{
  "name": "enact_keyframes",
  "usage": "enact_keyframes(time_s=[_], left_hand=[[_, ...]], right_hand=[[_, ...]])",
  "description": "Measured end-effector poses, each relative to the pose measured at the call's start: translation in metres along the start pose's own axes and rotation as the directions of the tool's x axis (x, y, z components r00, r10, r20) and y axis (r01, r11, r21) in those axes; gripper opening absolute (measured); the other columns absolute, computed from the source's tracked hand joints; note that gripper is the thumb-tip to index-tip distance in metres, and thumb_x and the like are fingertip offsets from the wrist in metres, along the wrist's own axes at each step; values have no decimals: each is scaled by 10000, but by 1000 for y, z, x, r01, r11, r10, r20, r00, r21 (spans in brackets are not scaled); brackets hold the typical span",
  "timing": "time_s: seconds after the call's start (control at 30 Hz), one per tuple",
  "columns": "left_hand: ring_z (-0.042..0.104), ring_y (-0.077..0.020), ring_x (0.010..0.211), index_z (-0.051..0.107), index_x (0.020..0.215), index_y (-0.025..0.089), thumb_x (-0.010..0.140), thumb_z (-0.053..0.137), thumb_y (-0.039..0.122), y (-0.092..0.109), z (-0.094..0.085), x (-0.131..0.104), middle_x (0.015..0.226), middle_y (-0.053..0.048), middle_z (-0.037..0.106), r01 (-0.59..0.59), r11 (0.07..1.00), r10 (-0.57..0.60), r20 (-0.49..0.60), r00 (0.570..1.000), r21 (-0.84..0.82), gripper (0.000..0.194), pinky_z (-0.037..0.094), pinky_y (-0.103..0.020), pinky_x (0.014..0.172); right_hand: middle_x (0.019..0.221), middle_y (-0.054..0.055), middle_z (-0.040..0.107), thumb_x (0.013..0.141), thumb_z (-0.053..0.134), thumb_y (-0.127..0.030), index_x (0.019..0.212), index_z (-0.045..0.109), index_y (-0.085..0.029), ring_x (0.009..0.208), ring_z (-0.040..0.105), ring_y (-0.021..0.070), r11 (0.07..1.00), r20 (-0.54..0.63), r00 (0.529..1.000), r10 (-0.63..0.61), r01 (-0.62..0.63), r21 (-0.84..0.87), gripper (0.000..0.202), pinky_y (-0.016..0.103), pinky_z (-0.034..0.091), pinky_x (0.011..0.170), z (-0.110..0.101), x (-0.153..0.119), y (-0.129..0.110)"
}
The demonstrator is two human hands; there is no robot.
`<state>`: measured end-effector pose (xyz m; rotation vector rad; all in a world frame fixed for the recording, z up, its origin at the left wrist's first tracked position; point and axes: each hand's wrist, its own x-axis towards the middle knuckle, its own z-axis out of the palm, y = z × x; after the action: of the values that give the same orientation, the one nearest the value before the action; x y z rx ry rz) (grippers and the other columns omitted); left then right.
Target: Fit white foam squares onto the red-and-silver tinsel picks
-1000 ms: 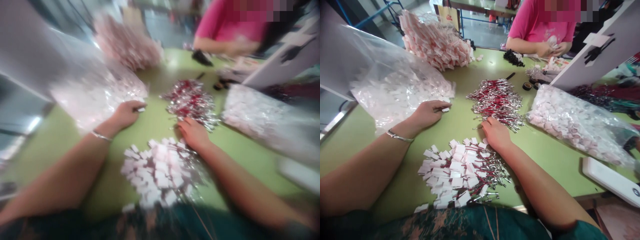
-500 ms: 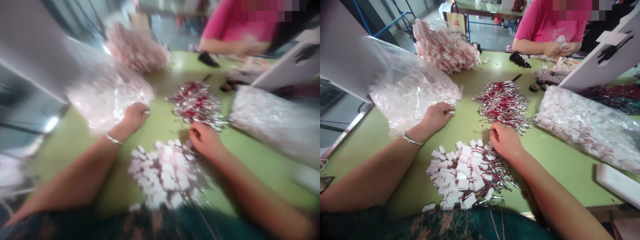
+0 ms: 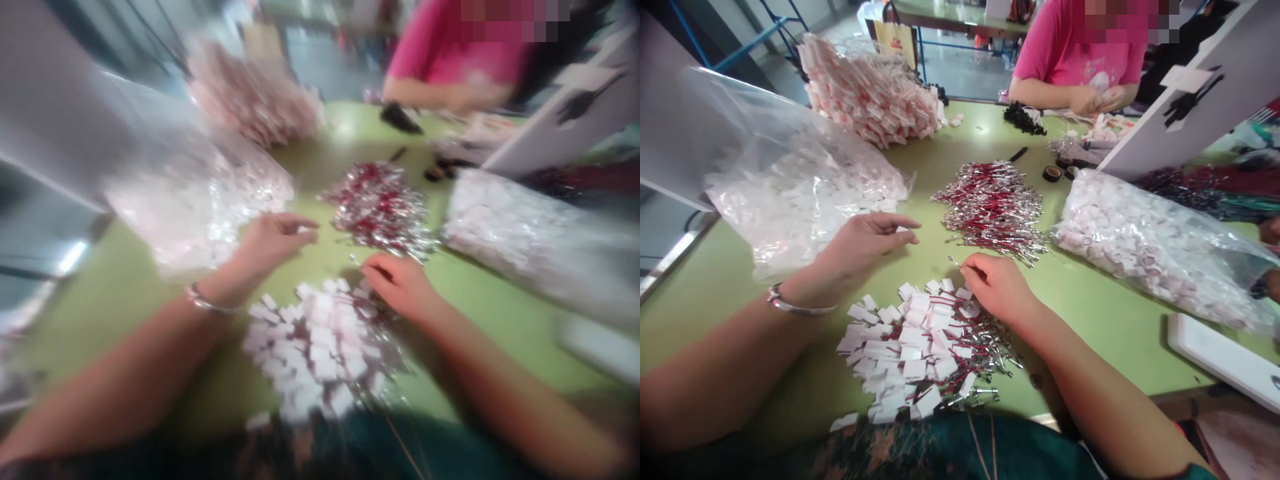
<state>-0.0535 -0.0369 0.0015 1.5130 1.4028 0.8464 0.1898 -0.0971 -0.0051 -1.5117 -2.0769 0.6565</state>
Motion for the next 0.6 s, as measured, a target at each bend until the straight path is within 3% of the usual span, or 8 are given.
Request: enact_keyframes(time_s=[0.1,0.27,0.47,0.6], left_hand=[[571,-108,595,770,941,189,751,743,456,-8,15,-7,820,-69,729,74,971,-47,123,991,-227,328,434,-246,531],[497,-78,502,767,876,171,796,721,436,-19,27,-8,675,-46,675,185,918,-115,209,971,-350,280,368,-222,446],[577,-82,566,743,887,132,824,716,298,-4,33,-16,675,-39,663,282,814,-146,290,946,-508,180,457,-202,541],[642,-91,645,736,866,110,860,677,229,2,35,-20,757,-61,700,342,752,-131,381,915,-563,132,505,-208,646]], right_hand=[[635,-16,633,875,510,-282,727,626,-199,576,534,120,995,44,998,34,-38,90,206,250,386,585,1,0,-7],[585,-33,542,898,470,-276,621,503,-203,557,478,104,966,186,981,59,-103,237,288,245,365,571,-3,0,-19],[587,-51,469,940,459,-356,638,451,-203,533,420,90,850,387,918,89,-273,450,339,242,338,539,-6,-5,-30],[584,-57,440,945,472,-400,655,463,-200,530,381,89,766,388,916,101,-321,557,352,247,306,525,-6,-7,-29]])
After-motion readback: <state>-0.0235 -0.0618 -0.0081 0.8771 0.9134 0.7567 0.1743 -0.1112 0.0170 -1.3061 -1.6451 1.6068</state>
